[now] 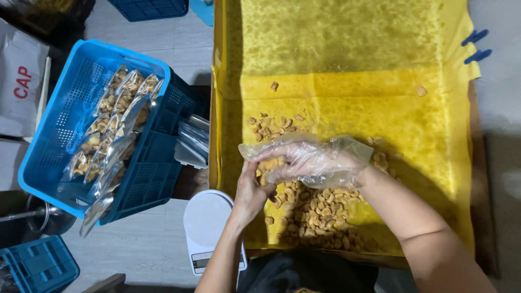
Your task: The person, wearing gloves, scoops fried garlic or nuts from a large tray into plastic bags, weighs the bags on a digital scale, and places the filled bags into a blue crate.
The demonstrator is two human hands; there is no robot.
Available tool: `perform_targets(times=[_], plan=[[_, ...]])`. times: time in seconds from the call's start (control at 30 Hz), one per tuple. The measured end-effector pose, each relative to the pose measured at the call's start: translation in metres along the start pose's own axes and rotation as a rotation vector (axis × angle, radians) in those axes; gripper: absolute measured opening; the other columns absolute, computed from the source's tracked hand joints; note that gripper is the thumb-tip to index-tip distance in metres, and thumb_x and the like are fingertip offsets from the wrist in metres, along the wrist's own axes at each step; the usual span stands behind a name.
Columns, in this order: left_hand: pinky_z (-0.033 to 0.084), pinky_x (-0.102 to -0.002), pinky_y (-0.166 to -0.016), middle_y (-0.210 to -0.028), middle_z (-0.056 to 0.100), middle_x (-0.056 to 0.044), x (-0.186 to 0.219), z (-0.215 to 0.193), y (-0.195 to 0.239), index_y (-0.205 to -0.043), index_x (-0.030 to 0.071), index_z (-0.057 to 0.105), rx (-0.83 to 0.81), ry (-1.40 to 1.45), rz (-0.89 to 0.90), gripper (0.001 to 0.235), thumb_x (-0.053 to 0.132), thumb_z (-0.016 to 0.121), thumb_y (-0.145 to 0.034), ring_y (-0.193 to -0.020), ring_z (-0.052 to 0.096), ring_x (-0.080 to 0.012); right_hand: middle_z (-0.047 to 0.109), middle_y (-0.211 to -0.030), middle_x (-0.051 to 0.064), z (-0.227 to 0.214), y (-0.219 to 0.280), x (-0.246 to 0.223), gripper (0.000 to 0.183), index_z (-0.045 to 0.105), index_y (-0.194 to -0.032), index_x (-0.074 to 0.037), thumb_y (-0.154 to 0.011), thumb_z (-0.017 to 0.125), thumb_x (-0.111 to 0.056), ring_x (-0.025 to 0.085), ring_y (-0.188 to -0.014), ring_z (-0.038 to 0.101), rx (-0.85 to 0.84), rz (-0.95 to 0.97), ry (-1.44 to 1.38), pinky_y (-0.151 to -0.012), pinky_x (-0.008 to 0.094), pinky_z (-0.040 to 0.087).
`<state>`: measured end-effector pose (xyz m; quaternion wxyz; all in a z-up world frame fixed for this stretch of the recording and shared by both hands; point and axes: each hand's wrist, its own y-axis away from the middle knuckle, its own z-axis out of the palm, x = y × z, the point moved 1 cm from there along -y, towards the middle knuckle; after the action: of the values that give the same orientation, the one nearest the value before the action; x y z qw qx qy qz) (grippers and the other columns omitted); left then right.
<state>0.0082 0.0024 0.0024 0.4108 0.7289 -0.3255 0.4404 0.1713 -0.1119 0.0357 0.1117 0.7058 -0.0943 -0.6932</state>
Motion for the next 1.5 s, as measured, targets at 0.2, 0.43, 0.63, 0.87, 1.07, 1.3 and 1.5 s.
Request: perform_targets(times=[0.2, 0.43, 0.63, 0.87, 1.07, 1.3, 1.5], plan=[[0.062, -0.035, -0.075, -0.137, 0.052, -0.014, 0.017, 0.011, 0.016, -0.133, -0.004, 0.053, -0.021, -0.023, 0.076, 0.056, -0.005, 0.071, -0.079, -0.102, 0.065, -0.0277, 0.039, -0.16, 0.004, -0.003, 0.024, 0.01, 0.063, 0.041, -0.152, -0.023, -0.095, 0.049, -0.047, 0.024, -0.142, 0.045, -0.034, -0.04, -0.074, -0.108, 0.044, 0.051], [0.058, -0.039, -0.094, -0.142, 0.051, -0.017, 0.035, 0.001, 0.071, -0.132, -0.004, 0.054, -0.056, -0.365, 0.272, 0.061, -0.009, 0.067, -0.073, -0.12, 0.062, -0.0352, 0.043, -0.159, 0.011, -0.049, 0.073, 0.103, 0.051, 0.047, -0.146, -0.016, -0.098, 0.061, -0.026, 0.025, -0.142, 0.047, 0.305, -0.315, -0.34, -0.099, 0.046, 0.055], [0.052, -0.043, -0.1, -0.14, 0.051, -0.023, -0.013, 0.014, 0.07, -0.13, -0.004, 0.054, -0.052, -0.48, 0.245, 0.058, -0.01, 0.063, -0.074, -0.119, 0.059, -0.0433, 0.056, -0.144, 0.014, -0.025, 0.061, 0.143, 0.048, 0.05, -0.145, -0.015, -0.099, 0.061, -0.022, 0.027, -0.122, 0.06, 0.474, 0.391, -0.011, -0.093, 0.041, 0.059], [0.048, -0.047, -0.098, -0.141, 0.049, -0.024, -0.038, 0.024, 0.081, -0.133, -0.001, 0.05, -0.108, -0.586, 0.107, 0.056, -0.001, 0.066, -0.079, -0.119, 0.056, -0.0451, 0.053, -0.145, 0.019, 0.011, -0.009, 0.109, 0.057, 0.041, -0.151, -0.01, -0.099, 0.061, -0.022, 0.031, -0.125, 0.062, 0.366, 0.722, 0.472, -0.106, 0.04, 0.057], [0.048, -0.042, -0.103, -0.143, 0.048, -0.025, -0.039, 0.017, 0.092, -0.135, -0.003, 0.049, -0.092, -0.543, 0.123, 0.061, -0.007, 0.063, -0.076, -0.124, 0.055, -0.0434, 0.012, -0.161, 0.014, 0.026, -0.039, 0.151, 0.095, 0.019, -0.157, -0.03, -0.084, 0.072, 0.001, 0.029, -0.147, 0.02, 0.206, 0.737, 0.721, -0.12, 0.039, 0.018], [0.045, -0.042, -0.107, -0.145, 0.047, -0.022, -0.035, 0.004, 0.098, -0.136, -0.004, 0.048, -0.141, -0.426, 0.107, 0.065, -0.011, 0.062, -0.073, -0.13, 0.052, -0.0395, 0.042, -0.149, 0.007, 0.017, -0.029, 0.226, 0.054, 0.041, -0.145, -0.027, -0.095, 0.06, -0.02, 0.015, -0.13, 0.048, 0.614, 0.431, -0.033, -0.1, 0.03, 0.045], [0.056, -0.037, -0.081, -0.144, 0.048, -0.015, -0.01, 0.009, 0.073, -0.136, -0.002, 0.049, -0.154, -0.304, 0.103, 0.061, -0.008, 0.065, -0.077, -0.103, 0.065, -0.0313, 0.063, -0.138, 0.007, 0.018, 0.05, 0.122, 0.036, 0.061, -0.13, -0.017, -0.095, 0.063, -0.022, 0.016, -0.112, 0.065, 0.415, 0.178, -0.462, -0.088, 0.028, 0.06]])
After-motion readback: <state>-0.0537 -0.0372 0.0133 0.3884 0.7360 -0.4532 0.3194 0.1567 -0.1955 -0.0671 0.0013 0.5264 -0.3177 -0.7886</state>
